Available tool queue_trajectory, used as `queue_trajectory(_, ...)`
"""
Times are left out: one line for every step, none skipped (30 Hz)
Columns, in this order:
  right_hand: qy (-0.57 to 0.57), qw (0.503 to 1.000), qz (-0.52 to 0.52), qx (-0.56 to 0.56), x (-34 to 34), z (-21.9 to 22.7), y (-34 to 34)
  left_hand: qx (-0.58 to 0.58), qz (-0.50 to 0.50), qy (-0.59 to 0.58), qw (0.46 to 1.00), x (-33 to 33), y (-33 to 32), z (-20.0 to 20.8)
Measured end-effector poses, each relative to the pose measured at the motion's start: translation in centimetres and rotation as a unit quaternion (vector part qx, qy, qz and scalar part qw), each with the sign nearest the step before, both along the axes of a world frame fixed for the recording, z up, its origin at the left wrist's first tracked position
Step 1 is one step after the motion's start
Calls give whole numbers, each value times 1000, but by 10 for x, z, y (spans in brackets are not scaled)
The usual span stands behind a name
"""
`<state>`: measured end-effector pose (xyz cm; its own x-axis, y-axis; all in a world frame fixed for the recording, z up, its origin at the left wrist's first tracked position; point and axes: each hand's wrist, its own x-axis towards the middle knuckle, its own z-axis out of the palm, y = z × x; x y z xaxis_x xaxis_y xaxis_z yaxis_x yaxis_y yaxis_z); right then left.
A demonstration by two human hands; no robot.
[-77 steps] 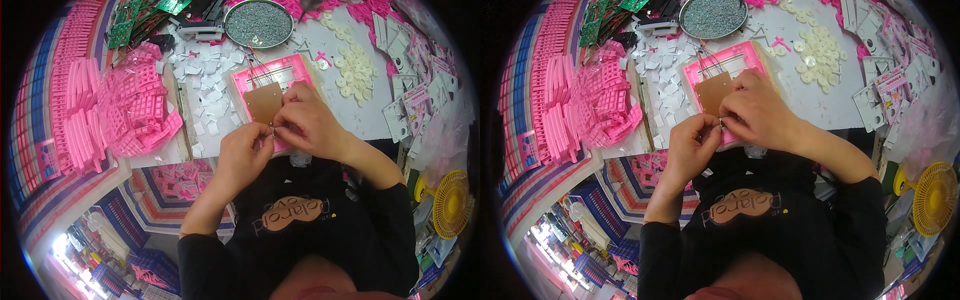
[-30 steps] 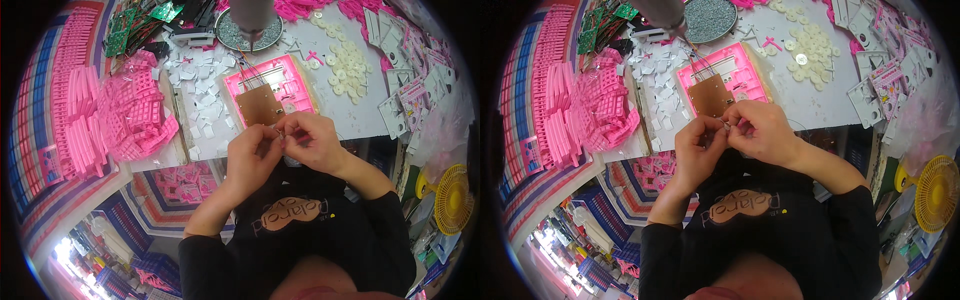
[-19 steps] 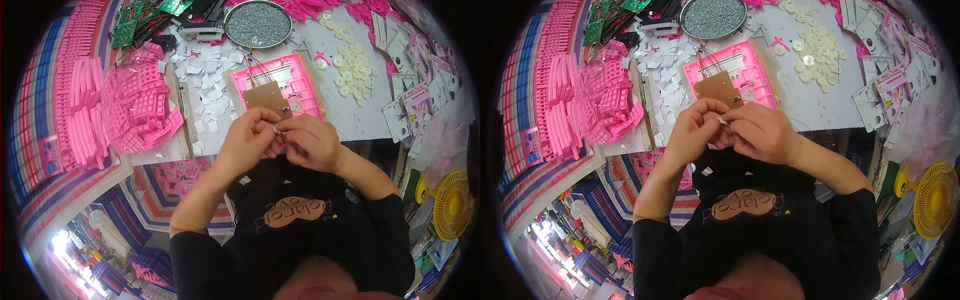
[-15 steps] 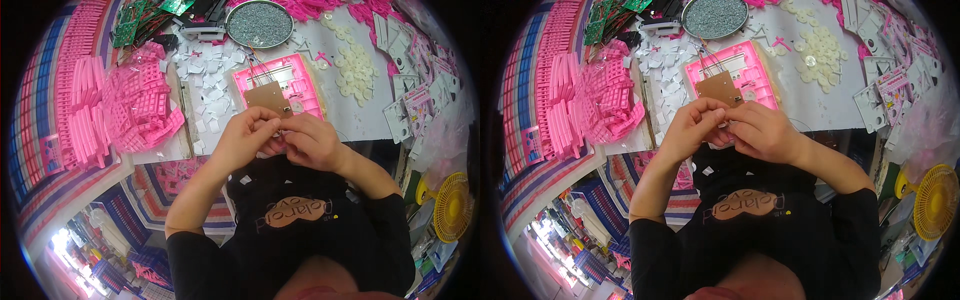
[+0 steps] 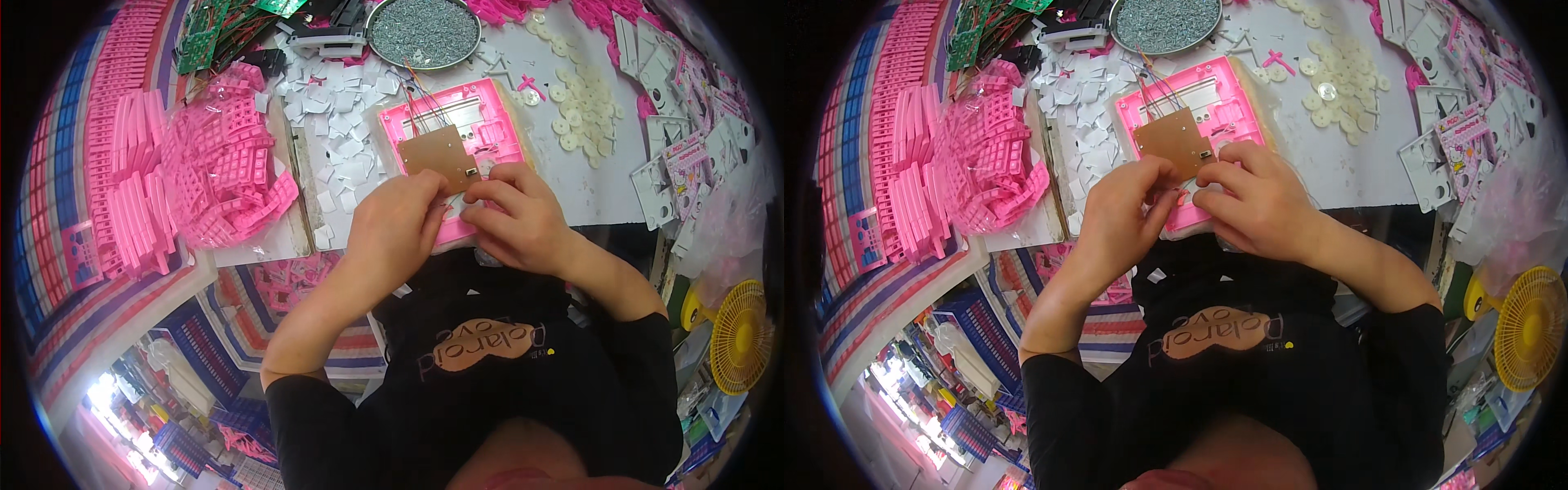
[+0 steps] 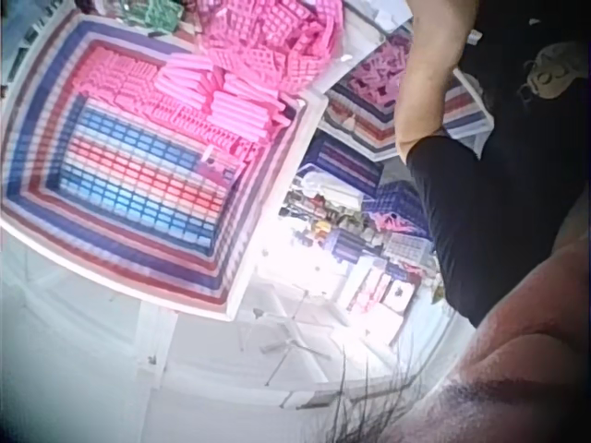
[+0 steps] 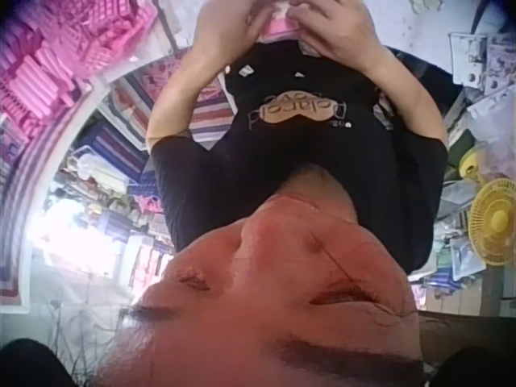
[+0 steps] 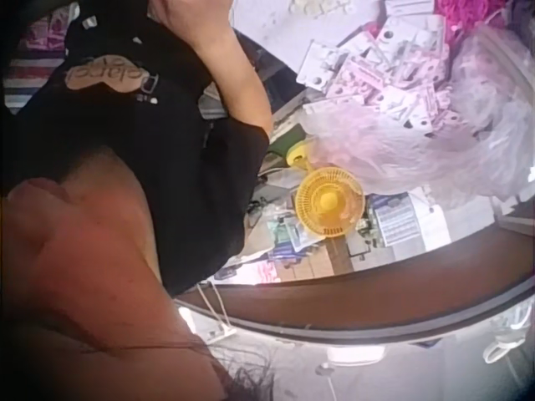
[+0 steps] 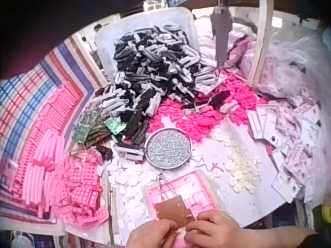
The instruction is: Assembling a pink toy cash register by gluing a circuit board and buttons into the plastic housing.
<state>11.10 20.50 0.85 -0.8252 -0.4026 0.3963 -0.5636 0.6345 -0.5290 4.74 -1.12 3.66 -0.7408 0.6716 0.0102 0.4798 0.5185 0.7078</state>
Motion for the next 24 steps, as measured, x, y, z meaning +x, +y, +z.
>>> queue_trajectory(1, 1000, 3, 3, 0, 0, 0, -13, -14, 1, 1000, -4, 1, 1)
queue_trajectory(2, 1000, 6, 7, -1, 1, -1, -26, -29, 2, 999, -7, 1, 1)
queue_trajectory(4, 1000, 10, 10, -2, 2, -1, -33, -48, 5, 998, -11, 2, 2)
queue_trajectory(4, 1000, 12, 10, -3, 2, -1, -41, -67, 8, 997, -15, 3, 4)
queue_trajectory(4, 1000, 15, 10, -3, 3, -2, -49, -86, 11, 995, -18, 4, 6)
queue_trajectory(4, 1000, 17, 10, -4, 3, -2, -60, -103, -2, 993, -23, 5, 7)
queue_trajectory(1, 1000, 19, 9, -5, 3, -2, -71, -119, -15, 990, -27, 6, 9)
queue_trajectory(-1, 1000, 20, 8, -5, 4, -2, -82, -136, -27, 987, -29, 7, 10)
queue_trajectory(-4, 1000, 21, 7, -6, 3, -2, -83, -144, -19, 986, -30, 7, 9)
queue_trajectory(-5, 1000, 24, 3, -6, 3, -2, -85, -152, -11, 985, -30, 8, 8)
queue_trajectory(-7, 1000, 27, -2, -6, 2, -1, -87, -160, -2, 983, -30, 9, 8)
queue_trajectory(-7, 999, 31, -7, -7, 1, -2, -95, -166, 9, 981, -28, 10, 8)
queue_trajectory(-5, 999, 35, 1, -7, 3, -2, -104, -172, 19, 979, -26, 10, 9)
queue_trajectory(-2, 999, 39, 8, -7, 6, -3, -113, -178, 30, 977, -24, 10, 10)
queue_trajectory(0, 999, 40, 16, -8, 7, -2, -116, -181, 34, 976, -23, 10, 10)
queue_trajectory(2, 999, 42, 10, -8, 6, -2, -119, -184, 38, 975, -24, 11, 11)
queue_trajectory(3, 999, 45, 3, -8, 3, -2, -122, -186, 42, 974, -23, 11, 11)
queue_trajectory(6, 999, 47, -3, -8, 2, -2, -129, -189, 46, 973, -23, 11, 12)
queue_trajectory(2, 999, 48, 2, -8, 2, -2, -135, -190, 50, 971, -22, 11, 12)
queue_trajectory(-3, 999, 50, 7, -9, 3, -3, -142, -192, 53, 970, -21, 12, 13)
queue_trajectory(-7, 999, 51, 13, -9, 3, -3, -144, -192, 56, 969, -20, 12, 12)
queue_trajectory(-11, 999, 45, 28, -8, 4, -4, -145, -192, 59, 969, -20, 12, 12)
queue_trajectory(-15, 998, 38, 42, -7, 5, -6, -146, -192, 62, 968, -19, 11, 11)
queue_trajectory(-18, 998, 32, 56, -5, 6, -8, -143, -185, 65, 970, -19, 11, 12)
